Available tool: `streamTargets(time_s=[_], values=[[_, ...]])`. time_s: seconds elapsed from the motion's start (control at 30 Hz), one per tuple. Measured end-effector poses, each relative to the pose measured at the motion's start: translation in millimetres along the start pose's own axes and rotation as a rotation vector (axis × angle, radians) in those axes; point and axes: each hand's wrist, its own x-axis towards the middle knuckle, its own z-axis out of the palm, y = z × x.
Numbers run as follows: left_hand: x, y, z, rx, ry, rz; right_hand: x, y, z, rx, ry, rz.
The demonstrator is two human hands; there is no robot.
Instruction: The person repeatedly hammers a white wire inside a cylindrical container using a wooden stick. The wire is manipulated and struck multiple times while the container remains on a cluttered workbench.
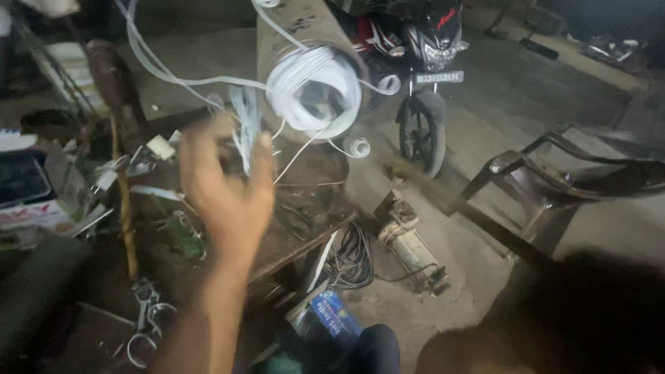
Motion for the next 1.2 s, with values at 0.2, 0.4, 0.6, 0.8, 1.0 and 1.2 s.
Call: streamTargets(time_s=[0.2, 0.4, 0.6, 0.8, 1.0, 1.2], values=[[14, -18, 25, -0.011, -0.307, -0.050, 7, 5, 16, 0.315, 0.065, -0.278], [2, -18, 29, -0.163, -0.338, -0.009, 20, 19, 63, 0.360, 0.086, -0.419], [2, -25, 33, -0.142, -0.351, 0.027, 18, 38, 63, 0.082, -0.064, -0.511], [0, -21, 36, -0.165, -0.376, -0.058, 35, 56, 97, 0.020, -0.284, -0.501], [-3, -12, 35, -0.161, -0.343, -0.105, 36, 27, 96, -0.054, -0.229, -0.435], [0, -10, 23, -0.246, -0.387, -0.163, -10, -32, 41, 0.005, -0.193, -0.447]])
